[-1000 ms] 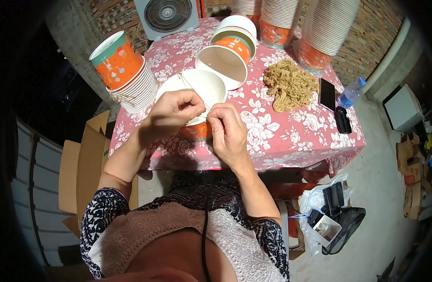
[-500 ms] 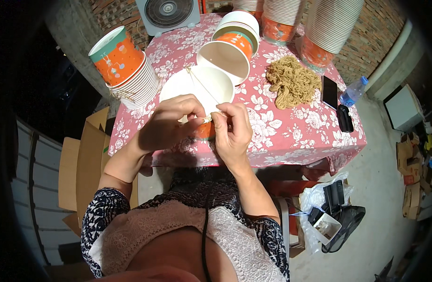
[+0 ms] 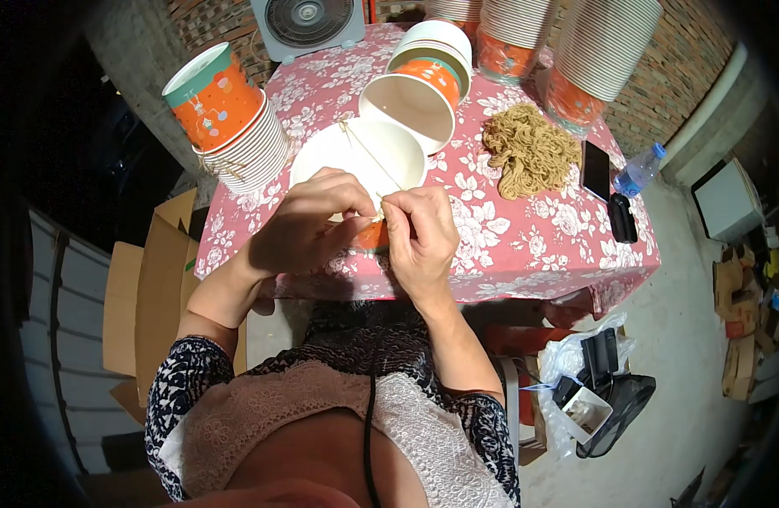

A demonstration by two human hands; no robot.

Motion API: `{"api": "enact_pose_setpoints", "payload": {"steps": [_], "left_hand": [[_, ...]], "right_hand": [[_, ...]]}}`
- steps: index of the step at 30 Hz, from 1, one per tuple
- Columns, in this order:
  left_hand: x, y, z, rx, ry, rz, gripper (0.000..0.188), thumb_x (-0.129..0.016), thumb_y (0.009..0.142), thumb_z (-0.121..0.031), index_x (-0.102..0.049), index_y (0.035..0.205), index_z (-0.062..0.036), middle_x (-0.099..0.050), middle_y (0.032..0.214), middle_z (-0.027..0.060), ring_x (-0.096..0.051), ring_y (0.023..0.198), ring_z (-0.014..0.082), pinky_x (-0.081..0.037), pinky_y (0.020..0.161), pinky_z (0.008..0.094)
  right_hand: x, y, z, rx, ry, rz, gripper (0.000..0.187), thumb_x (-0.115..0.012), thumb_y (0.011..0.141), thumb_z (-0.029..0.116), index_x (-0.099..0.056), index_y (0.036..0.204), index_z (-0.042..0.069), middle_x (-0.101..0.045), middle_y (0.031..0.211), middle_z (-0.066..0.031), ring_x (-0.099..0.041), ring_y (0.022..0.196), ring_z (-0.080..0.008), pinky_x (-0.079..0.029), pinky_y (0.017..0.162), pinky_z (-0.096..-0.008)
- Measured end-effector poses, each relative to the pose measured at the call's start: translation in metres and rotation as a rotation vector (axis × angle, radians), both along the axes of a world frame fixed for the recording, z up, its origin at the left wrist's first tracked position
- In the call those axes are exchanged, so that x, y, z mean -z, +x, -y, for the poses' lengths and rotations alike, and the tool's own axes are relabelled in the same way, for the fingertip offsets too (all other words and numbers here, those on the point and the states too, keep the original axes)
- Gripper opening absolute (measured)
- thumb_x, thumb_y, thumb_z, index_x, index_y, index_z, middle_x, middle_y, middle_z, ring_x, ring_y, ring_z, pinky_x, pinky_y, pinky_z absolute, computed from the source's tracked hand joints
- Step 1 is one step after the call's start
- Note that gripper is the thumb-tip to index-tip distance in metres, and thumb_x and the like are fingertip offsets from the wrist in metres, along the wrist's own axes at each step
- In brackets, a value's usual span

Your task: Thread string through pre-punched holes in paper bowls and tie them.

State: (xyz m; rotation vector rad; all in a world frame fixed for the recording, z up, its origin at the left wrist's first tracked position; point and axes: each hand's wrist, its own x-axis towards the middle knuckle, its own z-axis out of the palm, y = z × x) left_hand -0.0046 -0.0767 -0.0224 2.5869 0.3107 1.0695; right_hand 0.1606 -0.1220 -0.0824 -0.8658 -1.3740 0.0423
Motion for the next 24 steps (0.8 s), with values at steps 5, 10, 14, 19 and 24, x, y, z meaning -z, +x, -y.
{"api": "enact_pose_setpoints", "payload": {"steps": [5, 10, 14, 19, 24], "left_hand": [[-0.0034, 0.0001, -0.0054, -0.003, 0.034, 0.042, 0.006, -0.064, 0.086, -0.006, -0.061, 0.088, -0.0016, -0.063, 0.079, 0.0094, -0.059, 0.074, 0.0267, -0.046, 0.076, 0.0358], [-0.0062, 0.0009, -0.0058, -0.073, -0.045, 0.001, 0.006, -0.061, 0.086, -0.007, -0.062, 0.088, -0.001, -0.063, 0.081, 0.0101, -0.059, 0.081, 0.0254, -0.047, 0.075, 0.035], [-0.004, 0.0047, -0.0011, -0.137, -0.115, 0.001, 0.007, -0.059, 0.086, -0.007, -0.061, 0.09, -0.0016, -0.063, 0.083, 0.0101, -0.059, 0.082, 0.0251, -0.047, 0.075, 0.0352], [0.0017, 0.0002, -0.0046, -0.108, -0.014, -0.032, 0.01, -0.063, 0.086, -0.012, -0.059, 0.091, -0.0036, -0.062, 0.086, 0.0102, -0.058, 0.082, 0.0261, -0.045, 0.079, 0.0367], [-0.0022, 0.0061, 0.0017, -0.076, 0.098, 0.021, 0.01, -0.063, 0.086, -0.01, -0.056, 0.086, -0.0035, -0.061, 0.083, 0.0097, -0.058, 0.078, 0.0282, -0.044, 0.082, 0.0397]], "right_hand": [[-0.0002, 0.0034, 0.003, -0.034, -0.031, 0.052, 0.008, -0.069, 0.082, -0.003, -0.066, 0.089, -0.001, -0.053, 0.081, -0.008, -0.054, 0.07, -0.0187, -0.044, 0.06, -0.0284], [-0.0006, 0.0039, 0.0057, -0.08, -0.053, 0.053, 0.007, -0.069, 0.082, -0.004, -0.066, 0.088, -0.002, -0.052, 0.08, -0.0067, -0.051, 0.071, -0.0163, -0.042, 0.061, -0.0264], [0.0025, 0.0044, 0.008, -0.232, -0.154, -0.155, 0.004, -0.068, 0.084, -0.002, -0.065, 0.087, -0.003, -0.053, 0.082, -0.0051, -0.05, 0.073, -0.0128, -0.041, 0.063, -0.0238], [0.0024, 0.0047, 0.0074, -0.323, -0.205, -0.28, 0.006, -0.066, 0.089, 0.002, -0.065, 0.086, -0.003, -0.055, 0.083, -0.0037, -0.049, 0.074, -0.0102, -0.04, 0.066, -0.0226], [0.0027, 0.0043, 0.0072, -0.305, -0.209, -0.274, 0.006, -0.066, 0.089, 0.003, -0.065, 0.085, -0.002, -0.055, 0.082, -0.0032, -0.049, 0.074, -0.0102, -0.04, 0.066, -0.0228]]}}
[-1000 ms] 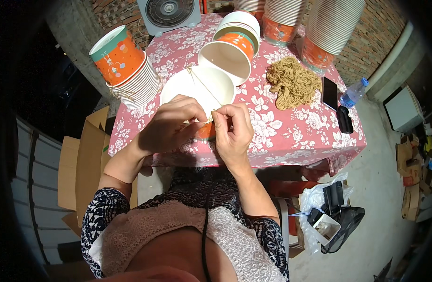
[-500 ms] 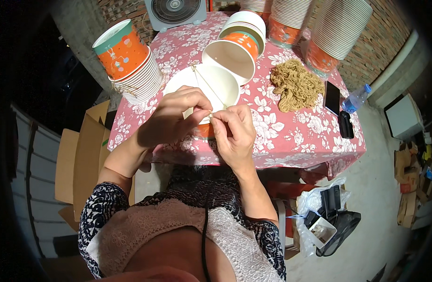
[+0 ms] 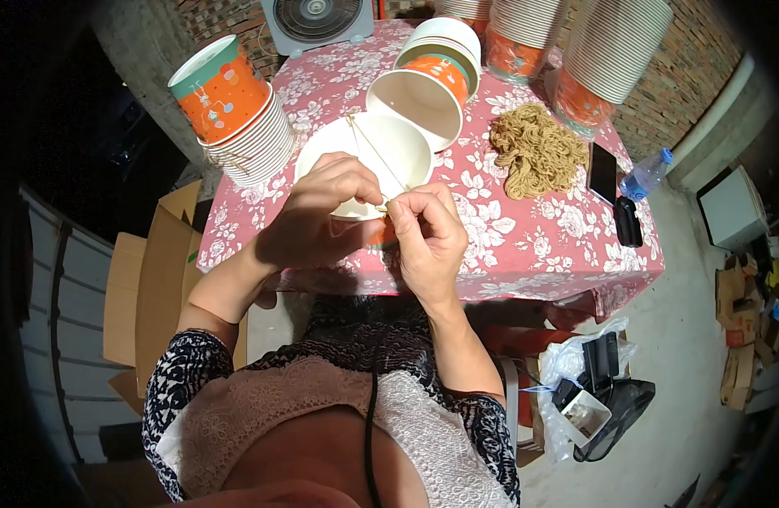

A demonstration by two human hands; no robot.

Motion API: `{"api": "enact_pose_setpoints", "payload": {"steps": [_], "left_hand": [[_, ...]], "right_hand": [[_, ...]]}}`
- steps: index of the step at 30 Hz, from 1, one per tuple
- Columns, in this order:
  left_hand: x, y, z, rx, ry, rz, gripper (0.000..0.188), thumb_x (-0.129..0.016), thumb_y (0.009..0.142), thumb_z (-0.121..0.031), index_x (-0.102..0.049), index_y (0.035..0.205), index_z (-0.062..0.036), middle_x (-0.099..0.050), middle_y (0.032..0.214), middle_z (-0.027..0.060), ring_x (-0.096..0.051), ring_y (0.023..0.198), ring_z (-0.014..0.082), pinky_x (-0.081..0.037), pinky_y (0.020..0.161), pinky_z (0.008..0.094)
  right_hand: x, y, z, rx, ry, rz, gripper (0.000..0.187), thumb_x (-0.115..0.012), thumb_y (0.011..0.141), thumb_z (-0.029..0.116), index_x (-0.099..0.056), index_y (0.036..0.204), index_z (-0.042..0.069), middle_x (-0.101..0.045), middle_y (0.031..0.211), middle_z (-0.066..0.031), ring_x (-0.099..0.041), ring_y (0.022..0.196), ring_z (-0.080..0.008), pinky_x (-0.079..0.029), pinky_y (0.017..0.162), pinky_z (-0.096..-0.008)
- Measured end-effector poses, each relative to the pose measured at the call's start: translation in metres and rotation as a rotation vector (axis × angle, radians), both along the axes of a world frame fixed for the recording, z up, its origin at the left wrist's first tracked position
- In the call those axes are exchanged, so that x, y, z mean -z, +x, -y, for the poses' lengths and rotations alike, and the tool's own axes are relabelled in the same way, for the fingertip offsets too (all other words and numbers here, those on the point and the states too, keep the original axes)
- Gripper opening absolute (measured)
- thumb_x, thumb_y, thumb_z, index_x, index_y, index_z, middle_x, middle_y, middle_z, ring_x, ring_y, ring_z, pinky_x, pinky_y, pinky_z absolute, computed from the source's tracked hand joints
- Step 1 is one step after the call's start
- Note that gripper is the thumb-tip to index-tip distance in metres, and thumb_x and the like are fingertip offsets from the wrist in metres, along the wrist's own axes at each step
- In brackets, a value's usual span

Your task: Thread string through pre-punched holes in paper bowls and tie them.

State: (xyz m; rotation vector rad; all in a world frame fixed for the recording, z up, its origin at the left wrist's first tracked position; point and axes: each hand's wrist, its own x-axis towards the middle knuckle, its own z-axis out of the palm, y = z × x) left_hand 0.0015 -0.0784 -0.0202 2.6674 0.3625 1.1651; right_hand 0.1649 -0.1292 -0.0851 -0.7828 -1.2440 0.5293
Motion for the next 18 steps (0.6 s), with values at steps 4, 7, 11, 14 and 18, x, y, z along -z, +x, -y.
{"api": "enact_pose_setpoints", "payload": {"steps": [4, 7, 11, 14, 18], "left_hand": [[0.01, 0.0, -0.005, 0.024, 0.006, 0.004, 0.009, -0.062, 0.087, -0.008, -0.055, 0.084, -0.004, -0.061, 0.084, 0.0099, -0.059, 0.078, 0.0284, -0.044, 0.088, 0.0433], [0.015, 0.0, -0.001, 0.014, 0.027, 0.008, 0.004, -0.057, 0.087, -0.005, -0.055, 0.084, -0.0069, -0.057, 0.083, 0.007, -0.059, 0.084, 0.0287, -0.039, 0.091, 0.0456], [0.007, -0.005, 0.011, 0.009, -0.002, -0.067, 0.005, -0.056, 0.085, -0.003, -0.054, 0.084, -0.0074, -0.057, 0.089, 0.0067, -0.059, 0.09, 0.0279, -0.034, 0.102, 0.0509], [0.006, -0.01, 0.013, -0.012, 0.009, -0.139, 0.006, -0.057, 0.084, -0.002, -0.054, 0.083, -0.0071, -0.057, 0.094, 0.0068, -0.059, 0.094, 0.0274, -0.028, 0.108, 0.0542], [0.009, -0.012, 0.009, -0.022, -0.033, -0.147, 0.004, -0.058, 0.084, -0.003, -0.055, 0.083, -0.0065, -0.058, 0.095, 0.0078, -0.059, 0.094, 0.0268, -0.026, 0.11, 0.0566]], "right_hand": [[0.001, 0.0, -0.001, 0.028, 0.023, 0.032, 0.007, -0.066, 0.089, 0.003, -0.063, 0.084, -0.002, -0.054, 0.081, -0.004, -0.049, 0.072, -0.011, -0.041, 0.064, -0.0237], [0.006, 0.003, -0.004, 0.127, 0.059, 0.102, 0.009, -0.063, 0.089, 0.001, -0.06, 0.082, -0.002, -0.053, 0.078, -0.0062, -0.051, 0.071, -0.0142, -0.042, 0.063, -0.0255], [0.009, 0.016, -0.013, 0.255, 0.052, 0.204, 0.011, -0.058, 0.091, -0.001, -0.055, 0.081, -0.001, -0.051, 0.077, -0.0094, -0.051, 0.069, -0.0205, -0.043, 0.061, -0.0298], [0.004, 0.02, -0.014, 0.363, 0.101, 0.323, 0.01, -0.059, 0.091, 0.0, -0.055, 0.082, -0.001, -0.052, 0.078, -0.0103, -0.051, 0.07, -0.0216, -0.043, 0.063, -0.0316], [-0.004, 0.025, -0.012, 0.28, 0.184, 0.38, 0.004, -0.06, 0.09, 0.002, -0.063, 0.092, 0.0, -0.054, 0.087, -0.0108, -0.051, 0.08, -0.0237, -0.043, 0.071, -0.0325]]}}
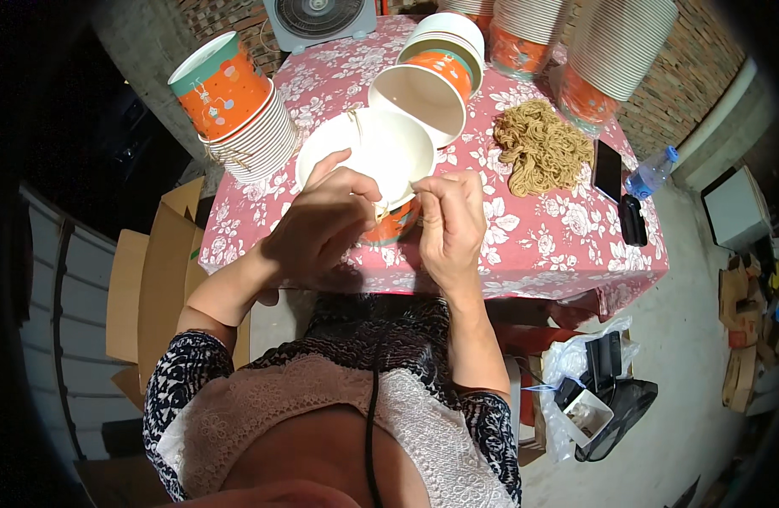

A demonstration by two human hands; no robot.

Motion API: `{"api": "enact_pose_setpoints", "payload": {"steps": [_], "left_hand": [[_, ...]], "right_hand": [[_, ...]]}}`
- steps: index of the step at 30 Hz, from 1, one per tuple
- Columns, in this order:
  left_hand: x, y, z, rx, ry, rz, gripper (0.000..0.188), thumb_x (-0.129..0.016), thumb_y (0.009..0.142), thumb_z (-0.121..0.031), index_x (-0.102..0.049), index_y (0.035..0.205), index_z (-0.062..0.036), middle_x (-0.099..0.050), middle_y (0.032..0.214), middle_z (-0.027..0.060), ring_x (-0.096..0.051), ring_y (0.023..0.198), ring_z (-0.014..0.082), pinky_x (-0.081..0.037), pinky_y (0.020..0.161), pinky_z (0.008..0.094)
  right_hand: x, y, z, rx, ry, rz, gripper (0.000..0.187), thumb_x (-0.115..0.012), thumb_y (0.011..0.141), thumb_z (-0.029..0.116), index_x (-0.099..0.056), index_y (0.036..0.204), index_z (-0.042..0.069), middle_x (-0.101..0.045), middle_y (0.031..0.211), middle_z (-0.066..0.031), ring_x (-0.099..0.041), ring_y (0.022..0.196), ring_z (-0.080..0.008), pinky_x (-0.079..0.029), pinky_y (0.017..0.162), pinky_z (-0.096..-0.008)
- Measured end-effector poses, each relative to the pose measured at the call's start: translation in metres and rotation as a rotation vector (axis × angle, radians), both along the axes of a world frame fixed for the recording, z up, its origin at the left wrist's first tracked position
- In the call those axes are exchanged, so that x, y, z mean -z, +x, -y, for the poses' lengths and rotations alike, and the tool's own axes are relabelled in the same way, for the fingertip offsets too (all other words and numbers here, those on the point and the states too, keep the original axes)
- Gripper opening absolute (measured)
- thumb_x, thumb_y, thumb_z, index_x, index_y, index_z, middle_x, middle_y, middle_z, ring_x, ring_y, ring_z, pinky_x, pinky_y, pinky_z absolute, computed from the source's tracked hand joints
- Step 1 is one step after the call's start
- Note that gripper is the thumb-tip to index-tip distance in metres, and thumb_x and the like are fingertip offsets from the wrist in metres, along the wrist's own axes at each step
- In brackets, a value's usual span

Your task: Thread string through pre-punched holes in paper bowls and tie them.

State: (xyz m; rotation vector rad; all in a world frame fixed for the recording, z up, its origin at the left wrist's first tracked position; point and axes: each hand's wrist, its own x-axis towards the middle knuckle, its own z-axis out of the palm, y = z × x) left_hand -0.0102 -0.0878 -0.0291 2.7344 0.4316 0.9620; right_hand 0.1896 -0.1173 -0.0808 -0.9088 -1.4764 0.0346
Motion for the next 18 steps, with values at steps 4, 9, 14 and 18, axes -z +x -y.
{"api": "enact_pose_setpoints", "payload": {"steps": [4, 9, 14, 18], "left_hand": [[0.0, 0.002, 0.003, -0.044, 0.035, 0.041, 0.002, -0.06, 0.084, -0.006, -0.058, 0.086, -0.007, -0.058, 0.093, 0.0079, -0.06, 0.092, 0.026, -0.026, 0.11, 0.0574], [0.01, -0.003, 0.007, -0.119, 0.097, 0.052, 0.005, -0.062, 0.082, -0.007, -0.06, 0.086, -0.0096, -0.058, 0.092, 0.0061, -0.061, 0.088, 0.0239, -0.027, 0.11, 0.0573], [0.02, -0.004, 0.01, -0.157, 0.133, 0.049, 0.012, -0.066, 0.076, -0.004, -0.061, 0.085, -0.0113, -0.059, 0.091, 0.0033, -0.061, 0.087, 0.022, -0.026, 0.11, 0.0572], [0.02, -0.005, 0.012, -0.162, 0.127, 0.06, 0.019, -0.065, 0.069, -0.001, -0.059, 0.084, -0.0118, -0.058, 0.088, 0.0014, -0.061, 0.087, 0.0213, -0.026, 0.111, 0.0581]], "right_hand": [[-0.002, 0.004, -0.001, -0.08, -0.099, 0.061, 0.016, -0.061, 0.091, 0.017, -0.066, 0.092, 0.002, -0.054, 0.107, -0.0153, -0.048, 0.1, -0.0285, -0.039, 0.087, -0.0384], [-0.024, 0.004, -0.003, 0.058, -0.112, 0.327, 0.033, -0.056, 0.095, 0.031, -0.068, 0.087, 0.002, -0.055, 0.117, -0.0169, -0.043, 0.114, -0.0332, -0.03, 0.097, -0.047], [-0.038, 0.001, -0.006, 0.094, -0.184, 0.503, 0.047, -0.051, 0.096, 0.039, -0.071, 0.075, 0.002, -0.056, 0.122, -0.0168, -0.039, 0.126, -0.0378, -0.022, 0.105, -0.0527], [-0.038, -0.002, -0.01, -0.016, -0.285, 0.551, 0.039, -0.057, 0.093, 0.032, -0.072, 0.072, 0.002, -0.059, 0.123, -0.0159, -0.036, 0.132, -0.0403, -0.015, 0.111, -0.056]]}}
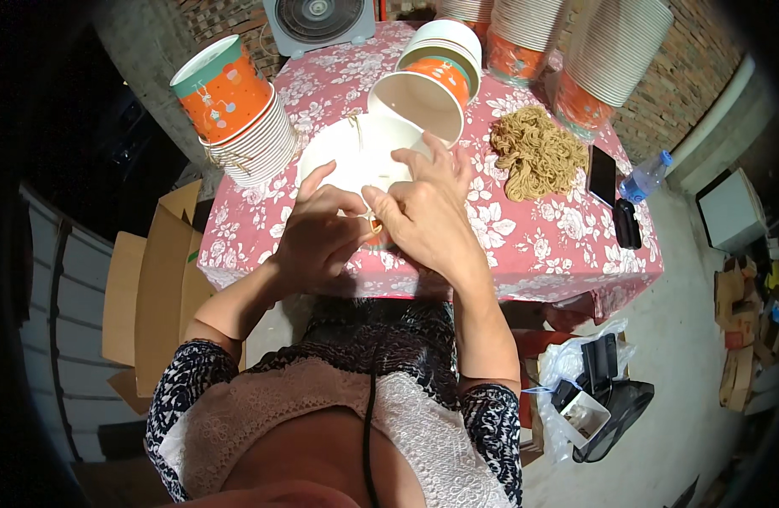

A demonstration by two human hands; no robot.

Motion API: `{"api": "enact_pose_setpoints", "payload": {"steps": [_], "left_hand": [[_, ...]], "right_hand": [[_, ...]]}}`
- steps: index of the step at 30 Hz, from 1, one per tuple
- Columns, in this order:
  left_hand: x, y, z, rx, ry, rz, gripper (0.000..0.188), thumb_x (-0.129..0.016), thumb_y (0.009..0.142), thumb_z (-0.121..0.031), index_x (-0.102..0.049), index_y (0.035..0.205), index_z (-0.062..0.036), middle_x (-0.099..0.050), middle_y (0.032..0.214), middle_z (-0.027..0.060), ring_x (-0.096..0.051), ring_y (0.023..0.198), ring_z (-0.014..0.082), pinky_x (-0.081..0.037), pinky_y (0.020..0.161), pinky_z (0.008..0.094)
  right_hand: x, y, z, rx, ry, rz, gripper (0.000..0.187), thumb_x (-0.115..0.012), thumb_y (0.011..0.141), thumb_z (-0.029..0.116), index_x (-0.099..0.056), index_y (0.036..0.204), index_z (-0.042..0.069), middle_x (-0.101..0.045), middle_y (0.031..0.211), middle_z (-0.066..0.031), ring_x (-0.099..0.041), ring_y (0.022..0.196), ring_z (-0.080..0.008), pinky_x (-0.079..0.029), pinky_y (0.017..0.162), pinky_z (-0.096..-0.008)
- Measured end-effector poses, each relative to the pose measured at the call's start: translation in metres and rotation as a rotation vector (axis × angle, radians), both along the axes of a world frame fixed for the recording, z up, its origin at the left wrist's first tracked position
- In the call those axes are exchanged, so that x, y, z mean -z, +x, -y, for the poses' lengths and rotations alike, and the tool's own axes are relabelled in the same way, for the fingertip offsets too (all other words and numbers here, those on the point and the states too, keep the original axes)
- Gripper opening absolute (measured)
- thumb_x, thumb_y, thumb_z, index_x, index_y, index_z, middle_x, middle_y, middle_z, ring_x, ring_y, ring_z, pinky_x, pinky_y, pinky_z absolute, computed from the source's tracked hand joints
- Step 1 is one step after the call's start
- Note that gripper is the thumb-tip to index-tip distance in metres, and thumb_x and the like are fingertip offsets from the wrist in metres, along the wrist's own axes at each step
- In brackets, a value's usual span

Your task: Thread string through pre-punched holes in paper bowls and tie them.

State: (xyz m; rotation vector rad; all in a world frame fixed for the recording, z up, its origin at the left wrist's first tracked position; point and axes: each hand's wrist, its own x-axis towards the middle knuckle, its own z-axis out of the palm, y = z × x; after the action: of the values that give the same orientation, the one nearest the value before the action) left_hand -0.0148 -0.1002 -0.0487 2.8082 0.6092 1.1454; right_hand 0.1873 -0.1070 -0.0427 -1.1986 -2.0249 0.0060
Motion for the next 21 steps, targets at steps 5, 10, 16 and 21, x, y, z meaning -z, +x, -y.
{"api": "enact_pose_setpoints", "payload": {"steps": [5, 10, 16, 21], "left_hand": [[0.004, 0.0, -0.002, 0.008, -0.006, 0.026, 0.025, -0.064, 0.067, 0.001, -0.058, 0.086, -0.0126, -0.057, 0.086, 0.0005, -0.06, 0.086, 0.0214, -0.027, 0.11, 0.0593], [0.006, -0.002, -0.005, 0.01, -0.018, -0.001, 0.029, -0.062, 0.065, 0.002, -0.052, 0.087, -0.0126, -0.053, 0.084, 0.0002, -0.059, 0.087, 0.0228, -0.028, 0.109, 0.0619], [0.006, 0.001, -0.007, 0.067, 0.018, -0.004, 0.03, -0.061, 0.064, 0.003, -0.049, 0.087, -0.0109, -0.052, 0.085, 0.0007, -0.058, 0.082, 0.024, -0.025, 0.11, 0.0635], [-0.011, 0.0, -0.008, 0.109, -0.058, -0.077, 0.021, -0.059, 0.067, 0.004, -0.052, 0.082, -0.0089, -0.054, 0.083, 0.0012, -0.057, 0.079, 0.0239, -0.021, 0.113, 0.0646]], "right_hand": [[0.006, -0.003, -0.001, -0.082, -0.14, -0.295, 0.022, -0.063, 0.088, 0.02, -0.069, 0.075, 0.002, -0.062, 0.119, -0.0129, -0.037, 0.134, -0.0383, -0.016, 0.112, -0.0538], [0.018, 0.0, -0.006, -0.094, -0.026, -0.649, 0.019, -0.058, 0.095, 0.013, -0.066, 0.084, 0.0, -0.066, 0.107, -0.01, -0.056, 0.103, -0.0219, -0.045, 0.085, -0.0354], [0.013, -0.003, -0.003, -0.309, -0.083, -1.277, 0.028, -0.057, 0.1, 0.022, -0.062, 0.083, 0.0, -0.057, 0.066, 0.0002, -0.047, 0.056, -0.0036, -0.035, 0.052, -0.0174], [0.014, 0.0, -0.008, -0.193, -0.088, -1.274, 0.03, -0.057, 0.1, 0.024, -0.061, 0.081, 0.001, -0.056, 0.067, 0.0008, -0.045, 0.057, -0.0029, -0.036, 0.053, -0.0175]]}}
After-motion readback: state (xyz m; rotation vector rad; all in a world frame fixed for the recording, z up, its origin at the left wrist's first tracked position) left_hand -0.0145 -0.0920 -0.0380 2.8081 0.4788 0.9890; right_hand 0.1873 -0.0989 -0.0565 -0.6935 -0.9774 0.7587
